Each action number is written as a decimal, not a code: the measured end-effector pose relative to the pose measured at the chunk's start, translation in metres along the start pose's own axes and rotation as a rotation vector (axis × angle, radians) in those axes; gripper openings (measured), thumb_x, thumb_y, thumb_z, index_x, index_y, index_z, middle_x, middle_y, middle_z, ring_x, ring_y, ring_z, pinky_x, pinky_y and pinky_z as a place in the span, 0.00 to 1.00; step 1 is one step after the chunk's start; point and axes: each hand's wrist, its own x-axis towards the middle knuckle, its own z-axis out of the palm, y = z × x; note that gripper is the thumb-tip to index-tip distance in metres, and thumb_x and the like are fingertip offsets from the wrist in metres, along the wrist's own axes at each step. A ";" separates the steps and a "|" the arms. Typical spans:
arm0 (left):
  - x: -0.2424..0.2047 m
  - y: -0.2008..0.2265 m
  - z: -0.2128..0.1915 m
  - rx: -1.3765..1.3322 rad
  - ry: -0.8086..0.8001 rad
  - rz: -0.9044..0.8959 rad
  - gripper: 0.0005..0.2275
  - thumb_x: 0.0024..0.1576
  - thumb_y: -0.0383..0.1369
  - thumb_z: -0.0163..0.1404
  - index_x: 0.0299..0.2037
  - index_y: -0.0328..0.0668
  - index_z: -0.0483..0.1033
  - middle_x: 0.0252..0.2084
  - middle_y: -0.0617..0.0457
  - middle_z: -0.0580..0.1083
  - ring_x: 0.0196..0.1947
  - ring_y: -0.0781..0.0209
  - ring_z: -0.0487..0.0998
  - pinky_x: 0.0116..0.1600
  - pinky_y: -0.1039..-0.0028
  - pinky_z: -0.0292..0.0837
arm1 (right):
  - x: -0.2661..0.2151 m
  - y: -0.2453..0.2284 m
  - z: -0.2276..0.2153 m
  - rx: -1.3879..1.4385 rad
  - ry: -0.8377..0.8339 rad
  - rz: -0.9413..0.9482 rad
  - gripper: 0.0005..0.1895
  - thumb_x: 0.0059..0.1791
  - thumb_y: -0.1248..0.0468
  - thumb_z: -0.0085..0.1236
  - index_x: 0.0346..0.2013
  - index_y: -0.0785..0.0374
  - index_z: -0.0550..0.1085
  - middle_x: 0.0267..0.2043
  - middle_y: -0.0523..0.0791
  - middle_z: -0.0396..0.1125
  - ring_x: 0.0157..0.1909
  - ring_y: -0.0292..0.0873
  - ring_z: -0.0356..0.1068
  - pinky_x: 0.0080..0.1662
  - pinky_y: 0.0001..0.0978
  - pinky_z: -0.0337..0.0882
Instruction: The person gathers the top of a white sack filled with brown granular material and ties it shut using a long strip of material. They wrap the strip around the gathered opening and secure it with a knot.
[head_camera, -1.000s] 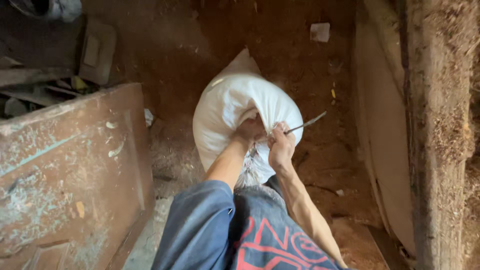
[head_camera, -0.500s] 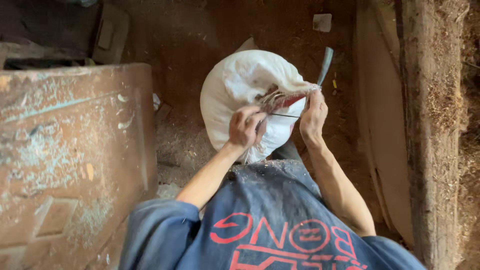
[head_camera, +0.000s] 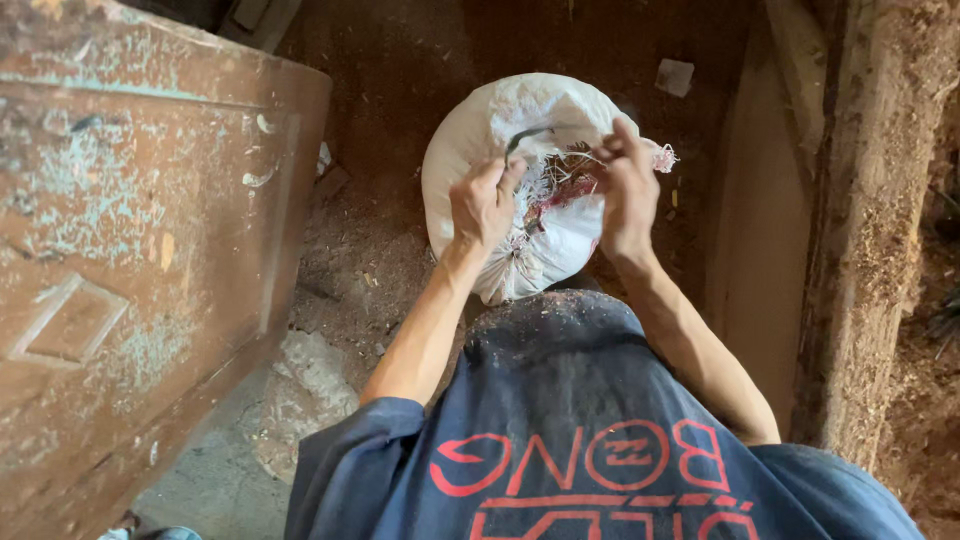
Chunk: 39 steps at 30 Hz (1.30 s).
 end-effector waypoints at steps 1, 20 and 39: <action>0.004 0.005 -0.008 -0.051 0.044 -0.003 0.12 0.68 0.37 0.49 0.37 0.41 0.81 0.23 0.53 0.75 0.15 0.65 0.68 0.16 0.73 0.57 | -0.002 0.008 0.005 -0.154 -0.059 0.012 0.11 0.56 0.68 0.41 0.49 0.67 0.70 0.43 0.46 0.66 0.45 0.42 0.66 0.50 0.35 0.70; -0.062 -0.023 0.078 0.619 0.205 -0.178 0.34 0.43 0.49 0.61 0.58 0.43 0.65 0.59 0.42 0.70 0.61 0.45 0.68 0.62 0.50 0.62 | 0.027 0.094 0.070 -0.310 -0.265 -0.013 0.12 0.55 0.65 0.42 0.30 0.67 0.68 0.24 0.47 0.60 0.30 0.40 0.61 0.37 0.37 0.67; -0.005 0.026 0.041 0.230 -0.038 0.022 0.20 0.51 0.44 0.57 0.49 0.43 0.73 0.48 0.45 0.73 0.52 0.48 0.73 0.55 0.53 0.68 | -0.076 0.082 -0.008 0.359 0.313 0.084 0.15 0.63 0.63 0.39 0.35 0.66 0.66 0.33 0.45 0.67 0.38 0.37 0.68 0.56 0.34 0.74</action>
